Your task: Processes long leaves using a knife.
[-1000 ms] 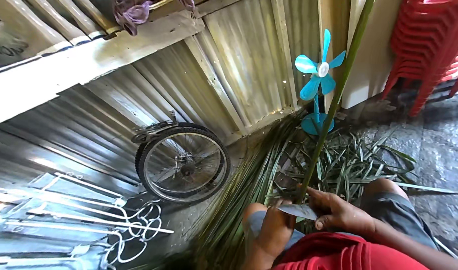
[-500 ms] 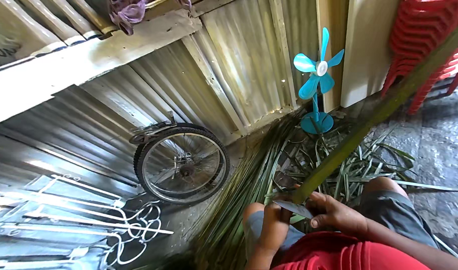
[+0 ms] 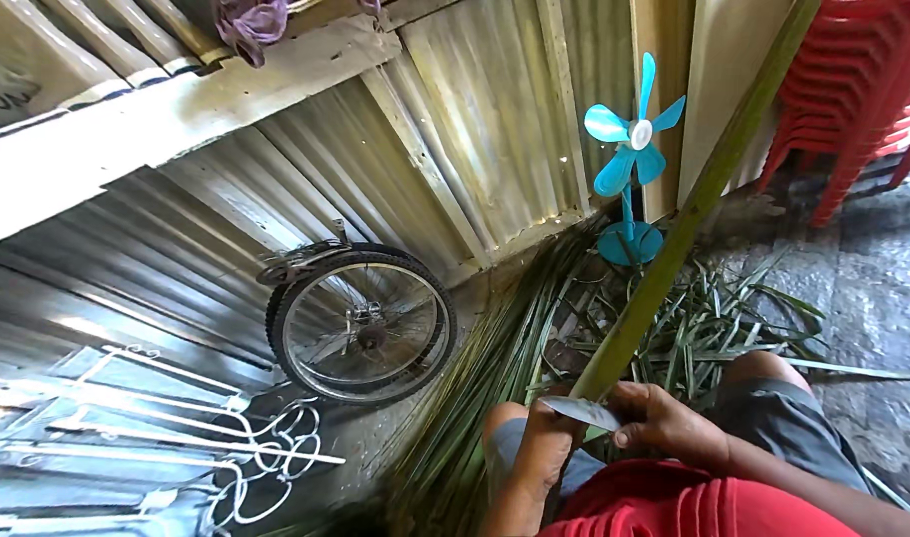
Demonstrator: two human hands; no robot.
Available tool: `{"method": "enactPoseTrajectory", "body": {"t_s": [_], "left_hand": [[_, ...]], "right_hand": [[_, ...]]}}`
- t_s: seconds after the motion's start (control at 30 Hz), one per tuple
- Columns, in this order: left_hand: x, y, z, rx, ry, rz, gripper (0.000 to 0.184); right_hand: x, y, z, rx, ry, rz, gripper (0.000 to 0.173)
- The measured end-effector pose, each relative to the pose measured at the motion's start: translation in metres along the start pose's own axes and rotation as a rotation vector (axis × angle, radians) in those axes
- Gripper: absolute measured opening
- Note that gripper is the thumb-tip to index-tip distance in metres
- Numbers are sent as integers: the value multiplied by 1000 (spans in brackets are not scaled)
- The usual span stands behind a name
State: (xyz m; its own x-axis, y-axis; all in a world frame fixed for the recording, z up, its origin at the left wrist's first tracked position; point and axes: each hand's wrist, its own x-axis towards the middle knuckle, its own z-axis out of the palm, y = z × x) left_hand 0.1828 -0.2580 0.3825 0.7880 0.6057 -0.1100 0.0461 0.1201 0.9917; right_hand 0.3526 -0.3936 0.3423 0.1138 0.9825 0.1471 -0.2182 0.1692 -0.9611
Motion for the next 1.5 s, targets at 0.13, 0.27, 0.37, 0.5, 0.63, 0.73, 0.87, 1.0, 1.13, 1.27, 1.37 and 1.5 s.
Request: {"method": "enactPoseTrajectory", "body": {"t_s": [0.13,0.27,0.37,0.5,0.63,0.73,0.87,1.0,1.13,1.27,1.37,1.5], "left_hand": [[-2,4,-4,-132,-76,-119,12],[-2,6,-12,-237,-130,-255,17],[-3,9,-5,-67,-12,-238,14],[2,2,-3,224,3,-84,9],[8,-11,-11,396,-2,-34,13],[8,-15,-20,393,-43,-79,13],[6,-21,-37,363,-88,-153,10],[9,-34,-72,536,-103,-151,13],[7,-47,-113,600,-137,-170,16],[2,-41,-143,632,-100,-305,12],[4,-34,-157,651,-125,-300,11],[3,-20,-149,616,-100,-284,8]], "right_hand": [[0,5,-4,-85,3,-82,31],[-2,2,-5,-290,80,-90,61],[-1,0,5,-436,255,-73,54],[0,-1,7,-196,312,63,56],[2,0,12,24,403,144,55],[6,-7,9,119,526,217,58],[15,-9,0,241,606,302,54],[26,-4,-25,302,752,308,52],[33,-6,-51,366,867,344,53],[34,-11,-72,279,897,396,47],[43,-7,-74,246,896,396,49],[53,3,-74,331,926,281,54]]}}
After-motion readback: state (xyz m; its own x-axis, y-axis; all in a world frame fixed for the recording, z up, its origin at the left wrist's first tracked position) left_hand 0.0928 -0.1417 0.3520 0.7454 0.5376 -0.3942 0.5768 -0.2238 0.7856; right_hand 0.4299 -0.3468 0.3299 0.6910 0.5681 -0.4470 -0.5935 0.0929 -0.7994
